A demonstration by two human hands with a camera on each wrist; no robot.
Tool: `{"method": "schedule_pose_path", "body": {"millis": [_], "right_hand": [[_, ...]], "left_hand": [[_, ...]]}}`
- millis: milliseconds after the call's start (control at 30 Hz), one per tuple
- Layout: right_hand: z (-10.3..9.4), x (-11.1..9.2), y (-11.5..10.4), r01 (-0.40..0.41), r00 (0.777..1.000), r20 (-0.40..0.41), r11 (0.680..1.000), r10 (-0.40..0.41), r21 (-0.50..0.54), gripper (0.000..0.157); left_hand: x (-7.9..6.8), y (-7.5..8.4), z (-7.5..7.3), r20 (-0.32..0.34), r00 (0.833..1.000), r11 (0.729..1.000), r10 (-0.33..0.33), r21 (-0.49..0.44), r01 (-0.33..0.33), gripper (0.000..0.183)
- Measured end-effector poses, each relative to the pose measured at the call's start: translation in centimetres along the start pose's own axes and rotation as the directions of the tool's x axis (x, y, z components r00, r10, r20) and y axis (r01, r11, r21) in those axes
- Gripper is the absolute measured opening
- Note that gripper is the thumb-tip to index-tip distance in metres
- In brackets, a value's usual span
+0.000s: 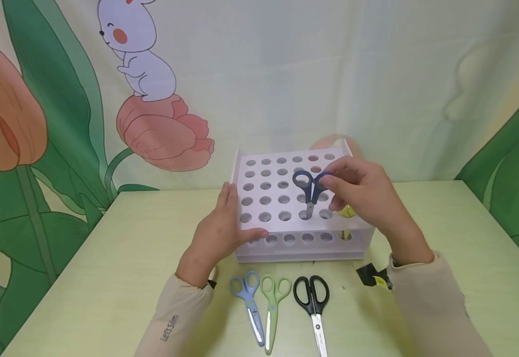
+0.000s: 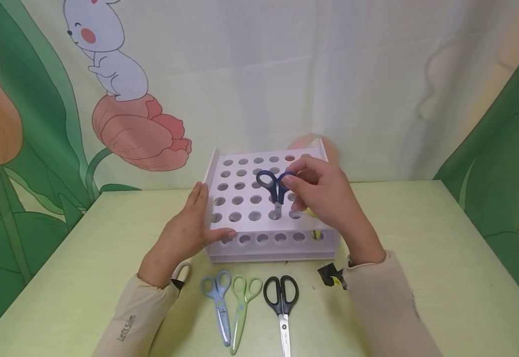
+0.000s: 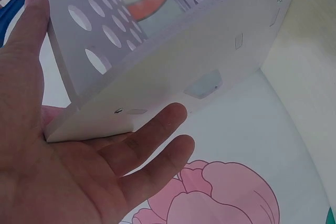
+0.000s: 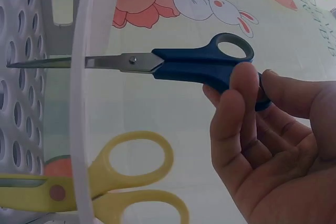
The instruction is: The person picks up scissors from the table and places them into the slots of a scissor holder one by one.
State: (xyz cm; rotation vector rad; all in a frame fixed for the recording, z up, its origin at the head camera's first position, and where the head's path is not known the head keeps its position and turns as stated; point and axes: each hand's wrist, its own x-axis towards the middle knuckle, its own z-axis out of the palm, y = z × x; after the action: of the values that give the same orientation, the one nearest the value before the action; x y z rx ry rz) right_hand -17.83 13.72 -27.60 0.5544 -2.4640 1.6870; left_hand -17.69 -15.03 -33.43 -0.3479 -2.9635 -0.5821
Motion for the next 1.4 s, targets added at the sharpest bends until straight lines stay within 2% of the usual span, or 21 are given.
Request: {"method": "schedule_pose_path", "body": {"millis": [133,400,767,1400], "right_hand": [[0.4,0.0,0.1,-0.037,0.999,0.002,0.998,0.038,-0.055,0.016],[0.9,0.1,0.1,-0.080,0.997,0.009,0.992,0.081,-0.094,0.013],[1.4,0.3,0.7,-0.140,0.987,0.056,0.972,0.154,-0.190,0.012],[2.3,0.8,0.8,-0.187,0.982,0.007,0.966,0.191,-0.181,0.014]], "left_hand": [[0.0,0.1,0.0,0.001,1.000,1.000,-0.003,0.001,0.003,0.127],[0.1,0.1,0.0,0.011,1.000,1.000,-0.011,0.002,0.011,0.127],[0.1,0.0,0.1,0.012,1.000,1.000,-0.005,0.001,0.005,0.126],[0.1,0.0,-0.1,0.022,1.000,1.000,-0.022,0.006,0.021,0.127]]}}
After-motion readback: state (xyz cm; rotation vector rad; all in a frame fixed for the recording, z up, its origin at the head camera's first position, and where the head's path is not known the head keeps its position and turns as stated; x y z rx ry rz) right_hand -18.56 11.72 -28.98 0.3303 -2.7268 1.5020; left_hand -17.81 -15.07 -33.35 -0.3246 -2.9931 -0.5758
